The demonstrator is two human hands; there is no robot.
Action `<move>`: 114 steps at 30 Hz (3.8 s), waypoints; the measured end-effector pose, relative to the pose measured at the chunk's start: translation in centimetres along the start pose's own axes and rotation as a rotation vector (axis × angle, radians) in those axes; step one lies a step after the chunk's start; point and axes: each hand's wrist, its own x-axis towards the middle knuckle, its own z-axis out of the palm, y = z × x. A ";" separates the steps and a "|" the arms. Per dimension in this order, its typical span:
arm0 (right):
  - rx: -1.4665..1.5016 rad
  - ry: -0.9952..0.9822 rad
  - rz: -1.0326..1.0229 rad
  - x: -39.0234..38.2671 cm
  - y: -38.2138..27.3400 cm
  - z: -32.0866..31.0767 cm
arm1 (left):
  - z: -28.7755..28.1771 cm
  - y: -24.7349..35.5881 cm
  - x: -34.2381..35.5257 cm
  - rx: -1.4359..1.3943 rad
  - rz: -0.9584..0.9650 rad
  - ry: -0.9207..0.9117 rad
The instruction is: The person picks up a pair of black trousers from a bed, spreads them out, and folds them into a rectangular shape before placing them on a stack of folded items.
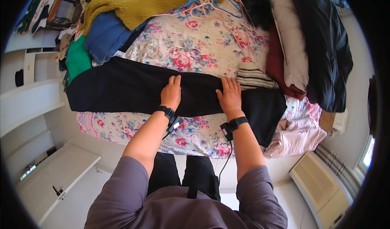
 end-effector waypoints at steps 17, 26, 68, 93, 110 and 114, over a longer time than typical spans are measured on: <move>-0.397 -0.015 0.195 1.8 -1.8 -0.5 | -1.0 -0.6 -0.1 -0.331 0.273 0.110; -0.067 -0.192 -0.322 -1.4 -11.8 8.0 | 0.1 -8.7 -3.3 -0.014 0.344 -0.015; -0.196 -0.303 -0.281 1.9 -30.5 17.8 | -21.2 -47.1 -11.6 -0.034 -0.431 1.054; -0.227 -0.395 -0.260 1.9 -33.3 17.6 | -17.1 -49.0 -11.4 -1.198 -0.653 0.952; -0.183 -0.321 -0.408 2.6 -37.8 22.3 | -20.9 -49.9 -1.5 0.236 -0.137 0.371; -0.204 -0.351 -0.398 2.6 -38.1 23.1 | -19.8 -52.0 -0.4 0.202 -0.173 0.318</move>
